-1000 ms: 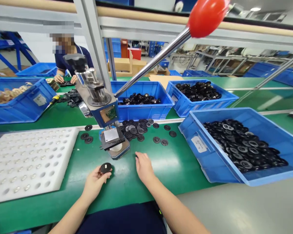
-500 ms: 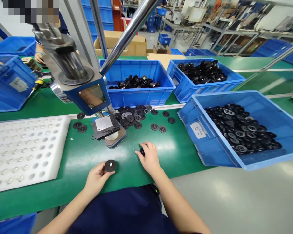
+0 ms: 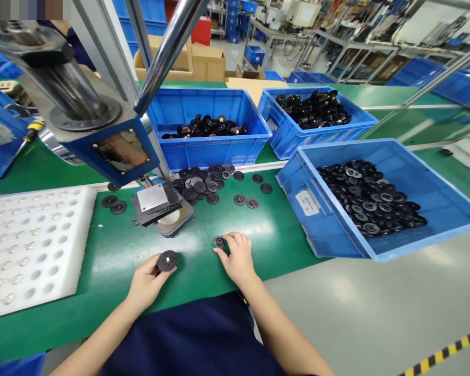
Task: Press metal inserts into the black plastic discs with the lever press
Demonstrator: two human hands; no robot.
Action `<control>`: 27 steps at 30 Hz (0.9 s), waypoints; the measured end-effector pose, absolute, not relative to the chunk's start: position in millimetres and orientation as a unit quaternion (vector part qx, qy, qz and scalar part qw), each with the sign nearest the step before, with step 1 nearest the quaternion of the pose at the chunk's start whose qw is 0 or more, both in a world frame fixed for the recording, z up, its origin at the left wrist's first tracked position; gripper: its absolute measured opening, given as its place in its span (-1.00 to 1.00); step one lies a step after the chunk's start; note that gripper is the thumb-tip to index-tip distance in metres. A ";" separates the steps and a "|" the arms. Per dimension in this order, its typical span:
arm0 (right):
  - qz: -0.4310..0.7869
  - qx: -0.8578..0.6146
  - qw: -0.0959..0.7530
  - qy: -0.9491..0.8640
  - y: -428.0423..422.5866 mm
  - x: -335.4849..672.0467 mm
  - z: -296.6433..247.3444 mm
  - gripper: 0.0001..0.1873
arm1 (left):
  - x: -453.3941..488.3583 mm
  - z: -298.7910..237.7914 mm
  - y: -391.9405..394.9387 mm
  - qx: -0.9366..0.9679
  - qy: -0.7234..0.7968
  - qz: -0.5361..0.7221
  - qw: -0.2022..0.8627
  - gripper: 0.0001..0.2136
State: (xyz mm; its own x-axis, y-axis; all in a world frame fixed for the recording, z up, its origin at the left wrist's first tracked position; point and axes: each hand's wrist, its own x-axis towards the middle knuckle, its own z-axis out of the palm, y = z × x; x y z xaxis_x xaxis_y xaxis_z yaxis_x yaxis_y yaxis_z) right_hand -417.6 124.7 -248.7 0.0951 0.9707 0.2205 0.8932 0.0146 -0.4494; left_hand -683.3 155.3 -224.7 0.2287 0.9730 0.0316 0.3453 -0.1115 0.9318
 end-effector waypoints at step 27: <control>0.178 -0.511 0.322 -0.777 135.0 -520.1 -182.7 -0.63 | -683.2 -229.2 156.1 0.703 0.418 0.442 0.368 -0.88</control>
